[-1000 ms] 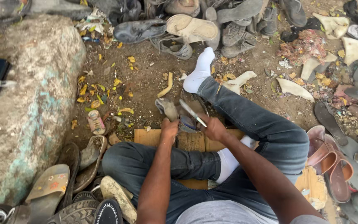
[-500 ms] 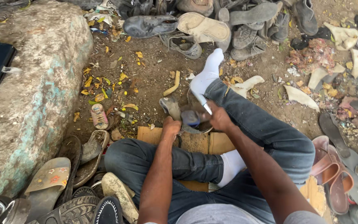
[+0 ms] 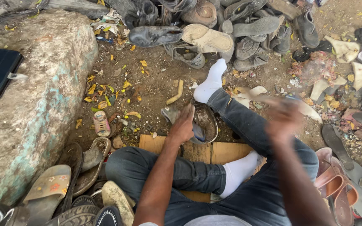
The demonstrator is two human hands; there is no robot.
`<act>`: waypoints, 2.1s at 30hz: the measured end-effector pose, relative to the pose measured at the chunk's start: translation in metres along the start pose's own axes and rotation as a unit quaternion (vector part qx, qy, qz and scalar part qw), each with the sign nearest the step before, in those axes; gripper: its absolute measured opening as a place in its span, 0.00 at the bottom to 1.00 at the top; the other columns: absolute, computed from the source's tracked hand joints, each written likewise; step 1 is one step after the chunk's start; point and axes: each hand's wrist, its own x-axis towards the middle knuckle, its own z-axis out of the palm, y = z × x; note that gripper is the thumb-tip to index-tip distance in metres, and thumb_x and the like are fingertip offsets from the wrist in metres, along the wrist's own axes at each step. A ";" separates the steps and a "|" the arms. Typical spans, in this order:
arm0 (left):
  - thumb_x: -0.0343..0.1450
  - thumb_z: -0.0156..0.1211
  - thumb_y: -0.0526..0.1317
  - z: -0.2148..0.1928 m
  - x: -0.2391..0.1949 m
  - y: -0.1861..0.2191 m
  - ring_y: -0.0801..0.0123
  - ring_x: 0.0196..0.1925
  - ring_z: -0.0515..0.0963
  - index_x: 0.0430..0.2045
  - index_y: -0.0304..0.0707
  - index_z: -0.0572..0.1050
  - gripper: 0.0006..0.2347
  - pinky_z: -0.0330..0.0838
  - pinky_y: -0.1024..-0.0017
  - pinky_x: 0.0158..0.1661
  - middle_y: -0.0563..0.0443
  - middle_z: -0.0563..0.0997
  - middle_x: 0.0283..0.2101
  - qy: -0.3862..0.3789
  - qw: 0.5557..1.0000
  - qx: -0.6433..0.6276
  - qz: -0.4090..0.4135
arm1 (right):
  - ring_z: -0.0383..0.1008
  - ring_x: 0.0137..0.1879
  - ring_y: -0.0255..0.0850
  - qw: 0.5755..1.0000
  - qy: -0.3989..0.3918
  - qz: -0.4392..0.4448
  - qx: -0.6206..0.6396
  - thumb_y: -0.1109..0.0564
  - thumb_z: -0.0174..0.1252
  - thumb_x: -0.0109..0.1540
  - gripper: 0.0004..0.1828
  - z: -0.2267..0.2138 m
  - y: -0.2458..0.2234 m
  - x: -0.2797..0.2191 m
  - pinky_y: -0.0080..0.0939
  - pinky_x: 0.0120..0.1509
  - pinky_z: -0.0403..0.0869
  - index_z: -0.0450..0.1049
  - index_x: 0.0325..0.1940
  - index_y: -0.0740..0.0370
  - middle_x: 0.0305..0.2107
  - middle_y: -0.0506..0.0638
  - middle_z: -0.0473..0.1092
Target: The person sits on the ground and uses a knife to scrape and cut the sole of a worn shoe. They repeatedly scrape the sole surface and trim edges, then set the shoe aside and pick up another shoe to continue scraping its sole.
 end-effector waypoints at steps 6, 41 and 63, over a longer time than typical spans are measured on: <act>0.67 0.64 0.40 0.012 0.034 -0.014 0.45 0.67 0.72 0.70 0.28 0.55 0.36 0.60 0.50 0.70 0.31 0.68 0.69 -0.148 0.899 -0.351 -0.216 | 0.78 0.41 0.41 0.845 0.175 0.112 -0.492 0.45 0.46 0.71 0.18 -0.171 -0.044 -0.025 0.41 0.43 0.75 0.71 0.58 0.55 0.38 0.52 0.76; 0.65 0.66 0.37 0.008 -0.027 0.035 0.47 0.38 0.84 0.47 0.28 0.68 0.19 0.79 0.56 0.39 0.34 0.82 0.37 -0.101 0.980 -0.074 -0.157 | 0.81 0.43 0.58 0.559 -0.505 0.031 -0.657 0.55 0.42 0.66 0.22 0.135 0.089 -0.066 0.58 0.43 0.79 0.63 0.66 0.53 0.41 0.61 0.77; 0.69 0.55 0.38 0.046 -0.125 0.066 0.61 0.31 0.79 0.33 0.42 0.74 0.04 0.70 0.61 0.36 0.52 0.78 0.30 0.165 0.963 -0.014 0.215 | 0.79 0.32 0.53 0.464 -0.560 0.043 -0.685 0.47 0.43 0.69 0.25 0.068 0.039 -0.088 0.57 0.36 0.76 0.60 0.72 0.46 0.25 0.58 0.75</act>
